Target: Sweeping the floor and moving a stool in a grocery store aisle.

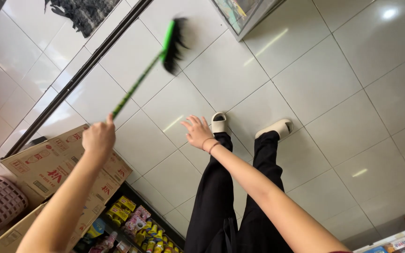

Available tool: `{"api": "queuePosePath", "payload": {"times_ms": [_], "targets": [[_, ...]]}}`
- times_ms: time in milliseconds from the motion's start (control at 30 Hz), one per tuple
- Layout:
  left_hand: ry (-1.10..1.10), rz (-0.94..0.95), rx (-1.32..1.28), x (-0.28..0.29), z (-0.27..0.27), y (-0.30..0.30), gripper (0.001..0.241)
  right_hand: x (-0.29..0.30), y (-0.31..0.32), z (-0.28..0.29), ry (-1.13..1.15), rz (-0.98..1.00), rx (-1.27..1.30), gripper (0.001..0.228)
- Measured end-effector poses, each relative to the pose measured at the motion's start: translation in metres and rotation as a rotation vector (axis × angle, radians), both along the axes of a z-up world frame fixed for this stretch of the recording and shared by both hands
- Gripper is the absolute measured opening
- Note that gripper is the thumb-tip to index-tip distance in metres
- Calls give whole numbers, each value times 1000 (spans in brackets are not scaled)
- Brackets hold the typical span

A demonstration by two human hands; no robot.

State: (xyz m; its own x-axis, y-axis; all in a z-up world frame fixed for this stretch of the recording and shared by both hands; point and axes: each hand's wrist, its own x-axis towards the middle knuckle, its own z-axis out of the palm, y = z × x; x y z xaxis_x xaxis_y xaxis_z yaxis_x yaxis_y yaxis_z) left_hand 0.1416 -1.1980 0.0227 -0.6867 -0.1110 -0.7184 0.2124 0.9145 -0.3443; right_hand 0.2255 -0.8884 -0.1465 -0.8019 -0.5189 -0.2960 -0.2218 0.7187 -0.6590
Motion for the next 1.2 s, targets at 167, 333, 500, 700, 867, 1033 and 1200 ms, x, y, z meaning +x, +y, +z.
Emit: {"api": "queuePosePath", "payload": {"times_ms": [167, 333, 500, 700, 867, 1033, 1200], "targets": [[451, -245, -48, -49, -83, -82, 49, 51, 87, -52, -157, -393, 15, 39], [266, -94, 33, -29, 26, 9, 45, 70, 103, -69, -253, -538, 47, 42], [42, -77, 180, 4, 43, 80, 53, 25, 70, -55, -211, -484, -2, 54], [23, -351, 372, -6, -55, 100, 65, -14, 79, -49, -106, -421, -17, 57], [100, -524, 185, -65, -103, 34, 58, 44, 167, -91, -214, -549, 49, 41], [282, -428, 7, -147, -95, -45, 22, 213, 319, -194, -582, -637, 378, 46], [383, -497, -46, -165, -49, -55, 19, 300, 418, -171, -734, -730, 550, 49]]}}
